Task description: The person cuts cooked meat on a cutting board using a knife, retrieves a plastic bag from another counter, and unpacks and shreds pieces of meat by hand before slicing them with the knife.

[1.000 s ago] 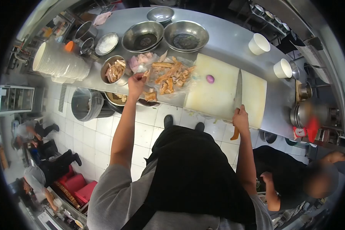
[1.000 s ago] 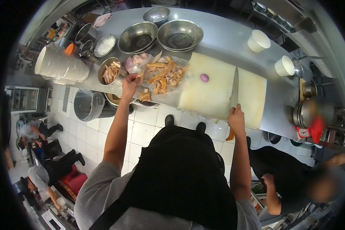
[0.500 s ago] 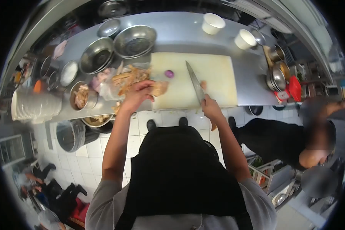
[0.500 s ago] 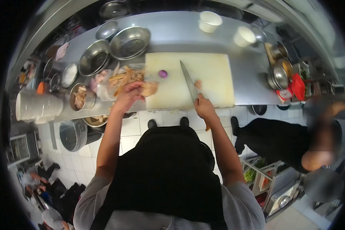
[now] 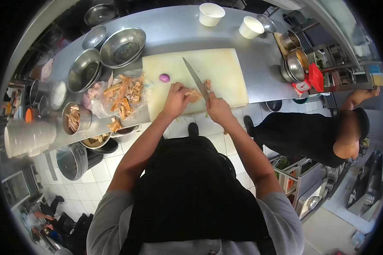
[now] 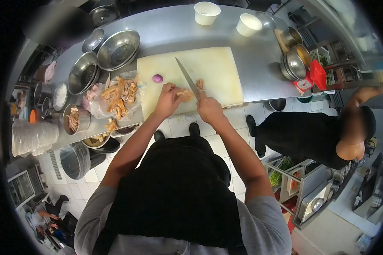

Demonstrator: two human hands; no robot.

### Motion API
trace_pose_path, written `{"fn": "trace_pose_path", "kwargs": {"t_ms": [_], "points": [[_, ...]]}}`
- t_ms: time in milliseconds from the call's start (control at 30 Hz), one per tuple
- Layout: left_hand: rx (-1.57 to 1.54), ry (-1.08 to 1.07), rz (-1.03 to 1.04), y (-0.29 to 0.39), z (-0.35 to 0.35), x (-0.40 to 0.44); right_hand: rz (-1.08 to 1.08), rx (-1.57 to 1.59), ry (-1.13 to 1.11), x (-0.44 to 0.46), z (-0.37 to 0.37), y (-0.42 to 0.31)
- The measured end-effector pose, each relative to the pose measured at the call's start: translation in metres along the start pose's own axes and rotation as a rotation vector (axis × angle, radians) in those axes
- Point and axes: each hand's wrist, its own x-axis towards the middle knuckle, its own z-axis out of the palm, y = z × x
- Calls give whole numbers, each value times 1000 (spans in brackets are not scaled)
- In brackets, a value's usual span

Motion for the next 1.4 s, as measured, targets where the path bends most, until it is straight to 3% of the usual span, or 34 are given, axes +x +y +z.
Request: {"fn": "trace_pose_path", "kwargs": {"t_ms": [400, 500, 567, 600, 700, 867, 900, 967, 1033, 1100, 1200, 1267, 1400], "points": [[-113, 49, 30, 3, 13, 1, 0, -264, -292, 17, -40, -30], [-129, 66, 59, -4, 18, 0, 92, -179, -228, 27, 6, -5], [-140, 81, 58, -8, 14, 6, -28, -52, -13, 44, 26, 8], [-169, 65, 62, -3, 16, 0, 8, -93, -207, 42, -3, -10], [-169, 137, 17, -4, 15, -2, 30, -150, -222, 38, -34, -28], [-147, 114, 62, -1, 19, -5, 56, -137, -186, 27, -1, -22], [-134, 93, 81, -6, 15, -1, 37, -109, -159, 37, 13, -17], [-139, 77, 65, -5, 14, -4, -227, -51, 111, 37, 28, 10], [-134, 94, 58, -7, 11, 5, 42, -152, -212, 40, -29, -35], [-183, 181, 54, -5, 13, -1, 44, -151, -237, 33, -26, -30], [-125, 117, 73, -7, 15, -1, 49, -107, -245, 27, 1, -22], [-126, 112, 86, -12, 15, 3, -9, -71, -126, 39, 11, -28], [-186, 168, 74, -13, 15, 2, -52, -143, -128, 47, -18, -32]]}}
